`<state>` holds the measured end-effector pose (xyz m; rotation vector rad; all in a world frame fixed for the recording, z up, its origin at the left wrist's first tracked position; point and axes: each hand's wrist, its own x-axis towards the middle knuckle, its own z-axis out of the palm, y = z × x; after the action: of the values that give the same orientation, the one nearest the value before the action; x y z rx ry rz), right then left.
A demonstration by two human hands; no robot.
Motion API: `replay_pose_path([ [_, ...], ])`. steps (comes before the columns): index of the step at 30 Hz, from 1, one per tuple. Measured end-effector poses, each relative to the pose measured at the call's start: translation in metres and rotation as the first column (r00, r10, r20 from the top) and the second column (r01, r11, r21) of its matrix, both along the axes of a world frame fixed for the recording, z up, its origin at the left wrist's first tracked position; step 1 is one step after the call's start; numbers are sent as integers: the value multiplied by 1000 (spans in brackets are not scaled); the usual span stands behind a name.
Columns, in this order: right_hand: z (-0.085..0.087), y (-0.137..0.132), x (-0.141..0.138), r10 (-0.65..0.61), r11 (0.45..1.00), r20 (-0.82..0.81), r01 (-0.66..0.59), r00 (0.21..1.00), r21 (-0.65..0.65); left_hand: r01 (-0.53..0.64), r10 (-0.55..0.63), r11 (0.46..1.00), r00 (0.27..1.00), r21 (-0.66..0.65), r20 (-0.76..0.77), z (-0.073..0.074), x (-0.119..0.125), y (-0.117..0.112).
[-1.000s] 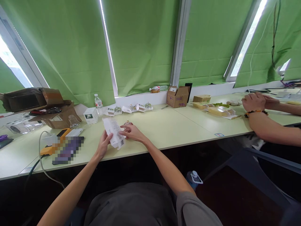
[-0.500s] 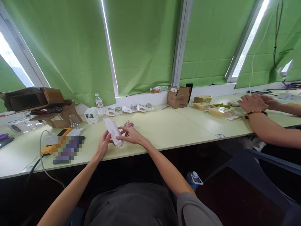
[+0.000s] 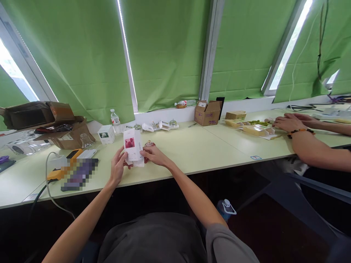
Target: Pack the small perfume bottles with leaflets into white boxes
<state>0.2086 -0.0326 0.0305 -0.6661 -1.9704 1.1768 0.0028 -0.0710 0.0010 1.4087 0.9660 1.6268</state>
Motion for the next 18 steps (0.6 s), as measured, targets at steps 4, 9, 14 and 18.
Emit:
replay_pose_path([
  [4, 0, 1, 3, -28, 1000, -18, 28, 999, 4, -51, 51, 999, 999, 7, -4, 0, 0, 1],
  [9, 2, 0, 3, -32, 999, -41, 32, 999, 3, -97, 97, 995, 995, 3, -24, 0, 1, 1],
  [14, -3, 4, 1, -78, 997, -76, 77, 994, -19, -84, 84, 996, 996, 3, -19, 1, 2, 0],
  [18, -6, 9, 1, -164, 984, -136, 153, 977, -86, -16, 16, 1000, 1000, 25, -4, 4, 3, -3],
])
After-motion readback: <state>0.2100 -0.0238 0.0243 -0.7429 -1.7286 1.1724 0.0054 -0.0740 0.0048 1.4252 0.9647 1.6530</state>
